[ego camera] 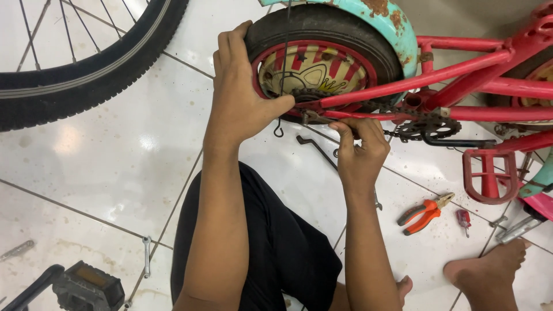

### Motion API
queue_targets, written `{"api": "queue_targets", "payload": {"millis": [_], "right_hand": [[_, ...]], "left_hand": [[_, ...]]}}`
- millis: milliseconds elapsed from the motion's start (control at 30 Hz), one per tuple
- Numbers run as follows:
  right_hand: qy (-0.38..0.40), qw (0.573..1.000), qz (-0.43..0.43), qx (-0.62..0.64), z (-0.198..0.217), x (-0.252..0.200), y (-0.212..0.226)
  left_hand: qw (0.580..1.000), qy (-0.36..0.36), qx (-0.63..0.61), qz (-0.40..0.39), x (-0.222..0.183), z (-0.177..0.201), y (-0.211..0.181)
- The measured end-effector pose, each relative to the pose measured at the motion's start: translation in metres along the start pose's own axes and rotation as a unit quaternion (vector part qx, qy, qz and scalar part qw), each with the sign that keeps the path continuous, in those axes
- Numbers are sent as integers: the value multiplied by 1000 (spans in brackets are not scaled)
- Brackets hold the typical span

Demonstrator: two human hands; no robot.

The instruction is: Removing the nuts from the rear wheel axle of a small red bicycle using a wrench.

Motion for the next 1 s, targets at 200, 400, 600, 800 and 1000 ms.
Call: {"api": "queue_targets", "payload": {"millis": [200, 400, 600, 800, 1000], "right_hand": [[83, 991, -92, 54, 29, -8, -9], [49, 943, -324, 59, 65, -56, -99], [23, 893, -441, 86, 95, -93, -152], [21, 919, -390, 51, 110, -118, -192], [51, 890, -450, 52, 125, -113, -183]], "left_hand": [[1000, 8, 1, -19, -4, -6, 2], [993, -72, 82, -52, -22, 3, -55], [962, -142, -18, -230, -33, -4, -144], [935, 190, -109, -280, -83, -126, -150], [855, 464, 21, -232, -142, -237, -105]]}}
Point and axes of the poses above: each hand's wrist, its own x-axis towards the middle knuckle, its own z-axis out of the back of the hand, y = z × x, the point moved 4 cm from there along x, towards the middle knuckle, and after that the axes turned 4 degrees about -y, right-handed, at the moved point
